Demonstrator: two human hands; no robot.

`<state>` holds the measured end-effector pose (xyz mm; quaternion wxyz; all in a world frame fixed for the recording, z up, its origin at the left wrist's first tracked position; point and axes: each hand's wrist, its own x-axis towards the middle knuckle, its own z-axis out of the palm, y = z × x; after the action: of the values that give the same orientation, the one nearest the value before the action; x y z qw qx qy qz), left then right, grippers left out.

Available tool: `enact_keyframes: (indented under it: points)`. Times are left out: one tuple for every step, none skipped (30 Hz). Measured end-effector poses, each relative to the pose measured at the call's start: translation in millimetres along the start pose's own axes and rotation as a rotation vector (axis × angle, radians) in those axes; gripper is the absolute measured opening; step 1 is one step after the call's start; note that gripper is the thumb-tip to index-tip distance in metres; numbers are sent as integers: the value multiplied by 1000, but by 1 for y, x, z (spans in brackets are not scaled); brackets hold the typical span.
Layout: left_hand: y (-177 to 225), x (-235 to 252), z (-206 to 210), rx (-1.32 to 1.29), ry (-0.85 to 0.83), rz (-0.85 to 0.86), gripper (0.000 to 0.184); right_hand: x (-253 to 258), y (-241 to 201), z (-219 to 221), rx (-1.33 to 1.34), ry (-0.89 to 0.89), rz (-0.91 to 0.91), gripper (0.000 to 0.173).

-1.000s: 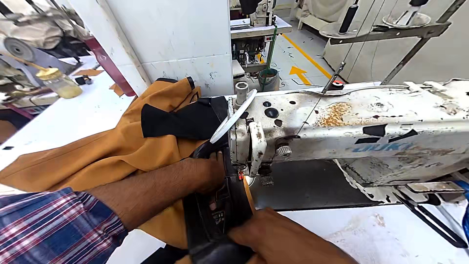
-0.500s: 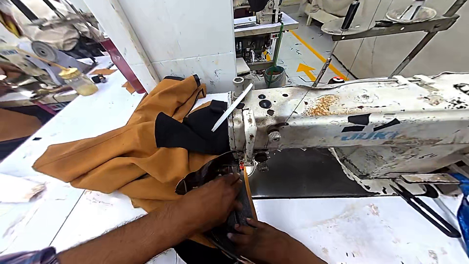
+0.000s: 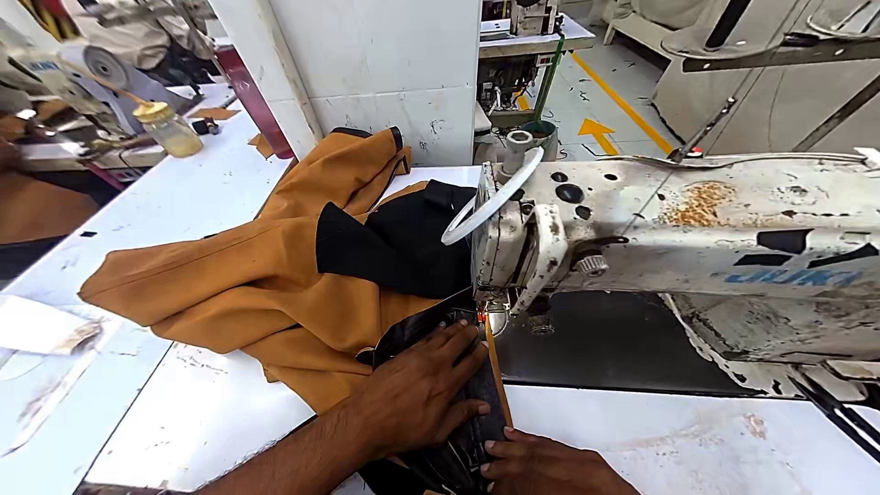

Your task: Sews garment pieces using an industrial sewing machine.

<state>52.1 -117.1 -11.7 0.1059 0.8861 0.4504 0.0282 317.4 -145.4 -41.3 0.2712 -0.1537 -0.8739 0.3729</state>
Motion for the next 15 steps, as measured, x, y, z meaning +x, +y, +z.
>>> enact_keyframes:
  points:
    - [-2,2,-1,-1,-2,4,70,1,2,-1,-2,-2,-2,21]
    - [-4,3,-2,-3,-7,5,70,2,3,-1,-7,-2,-5,21]
    - [-6,5,-3,-4,-16,5,70,4,4,-1,-14,-1,-4,21]
    - [-9,7,-4,-4,-28,6,70,5,5,-2,-21,3,0,21]
    - [-11,9,-5,-3,-35,10,70,6,6,-1,-26,9,4,21]
    - [-13,11,-6,-5,-42,15,71,8,7,-1,-29,17,3,21]
    - [-16,12,-7,-3,-45,22,71,9,8,0,-32,26,2,21]
    - [-20,13,-7,0,-36,36,71,11,9,1,-37,29,-1,22]
    - [-24,14,-6,1,-5,67,69,12,10,1,-46,33,-1,22]
    - [-29,14,-4,1,57,121,64,14,11,2,-54,40,0,22]
    - [-34,14,0,2,134,196,57,15,13,3,-64,45,2,22]
    - [-39,15,2,1,196,273,50,17,14,3,-73,48,5,23]
    - [-42,16,2,-2,227,330,45,18,15,3,-81,48,6,24]
    - [-45,17,2,-5,237,363,42,20,16,2,-84,46,5,24]
    - [-47,18,1,-8,238,376,41,21,17,2,-85,48,5,24]
